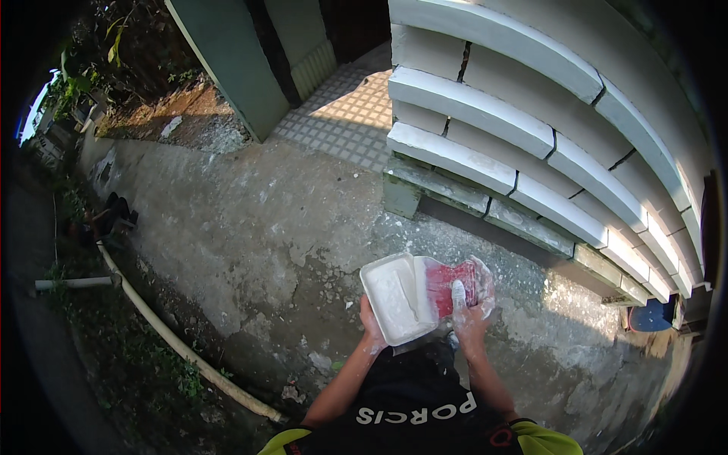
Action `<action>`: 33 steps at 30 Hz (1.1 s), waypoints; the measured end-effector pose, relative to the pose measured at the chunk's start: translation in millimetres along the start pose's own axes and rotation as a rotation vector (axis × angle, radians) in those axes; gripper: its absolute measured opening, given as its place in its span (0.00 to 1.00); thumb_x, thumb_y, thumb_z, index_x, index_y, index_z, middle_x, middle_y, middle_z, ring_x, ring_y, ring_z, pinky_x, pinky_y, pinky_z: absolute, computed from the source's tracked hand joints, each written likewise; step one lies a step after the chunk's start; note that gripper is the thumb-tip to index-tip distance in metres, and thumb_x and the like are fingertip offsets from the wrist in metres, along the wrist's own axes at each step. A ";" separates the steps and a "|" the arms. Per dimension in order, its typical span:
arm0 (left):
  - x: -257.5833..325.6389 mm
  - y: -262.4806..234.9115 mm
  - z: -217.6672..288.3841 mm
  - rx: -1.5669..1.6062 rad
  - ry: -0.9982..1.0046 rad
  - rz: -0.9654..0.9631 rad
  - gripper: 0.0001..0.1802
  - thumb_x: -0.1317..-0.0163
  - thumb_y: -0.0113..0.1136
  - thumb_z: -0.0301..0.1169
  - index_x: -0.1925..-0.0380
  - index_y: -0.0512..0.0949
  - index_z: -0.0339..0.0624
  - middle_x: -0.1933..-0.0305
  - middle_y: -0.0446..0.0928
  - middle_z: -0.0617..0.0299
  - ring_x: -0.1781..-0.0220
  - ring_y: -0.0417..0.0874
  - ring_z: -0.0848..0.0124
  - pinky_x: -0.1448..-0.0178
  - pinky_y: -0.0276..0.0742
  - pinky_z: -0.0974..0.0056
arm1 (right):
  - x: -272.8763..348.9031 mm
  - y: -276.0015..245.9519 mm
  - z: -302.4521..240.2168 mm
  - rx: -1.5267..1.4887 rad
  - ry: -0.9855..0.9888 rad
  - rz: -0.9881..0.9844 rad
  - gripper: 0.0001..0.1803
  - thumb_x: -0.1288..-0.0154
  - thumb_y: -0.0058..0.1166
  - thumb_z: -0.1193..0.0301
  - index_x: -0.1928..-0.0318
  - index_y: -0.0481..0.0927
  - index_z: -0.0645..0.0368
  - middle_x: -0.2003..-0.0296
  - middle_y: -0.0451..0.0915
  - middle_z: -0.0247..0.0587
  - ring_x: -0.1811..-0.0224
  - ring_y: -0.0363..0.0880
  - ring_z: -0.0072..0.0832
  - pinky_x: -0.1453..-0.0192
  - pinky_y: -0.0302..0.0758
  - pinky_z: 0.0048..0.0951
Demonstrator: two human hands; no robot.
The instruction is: Applying white putty to the horizontal grooves of a concrete wall structure using a red scraper tool.
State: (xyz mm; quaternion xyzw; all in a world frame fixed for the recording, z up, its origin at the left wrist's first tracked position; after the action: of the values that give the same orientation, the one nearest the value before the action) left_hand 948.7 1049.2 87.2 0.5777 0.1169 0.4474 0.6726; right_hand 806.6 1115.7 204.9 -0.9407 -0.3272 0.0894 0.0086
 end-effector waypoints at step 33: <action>-493.0 61.3 313.4 -0.088 0.001 -0.076 0.40 0.38 0.28 0.59 0.35 0.57 0.41 0.35 0.63 0.52 0.35 0.66 0.55 0.34 0.64 0.51 | -425.3 412.8 44.6 0.556 -0.127 -0.385 0.28 0.54 0.57 0.75 0.48 0.69 0.69 0.63 0.76 0.62 0.61 0.75 0.55 0.53 0.73 0.41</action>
State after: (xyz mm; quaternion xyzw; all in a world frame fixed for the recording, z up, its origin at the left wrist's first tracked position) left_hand 849.2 470.9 59.6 0.5423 0.1192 0.4268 0.7138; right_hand 724.9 526.9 199.4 -0.8158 -0.4619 0.2303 0.2609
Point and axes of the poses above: each hand's wrist, its own x-axis away from the middle knuckle, its own y-axis out of the palm, z = x × y, the point moved 2 cm from there along -x, towards the middle knuckle
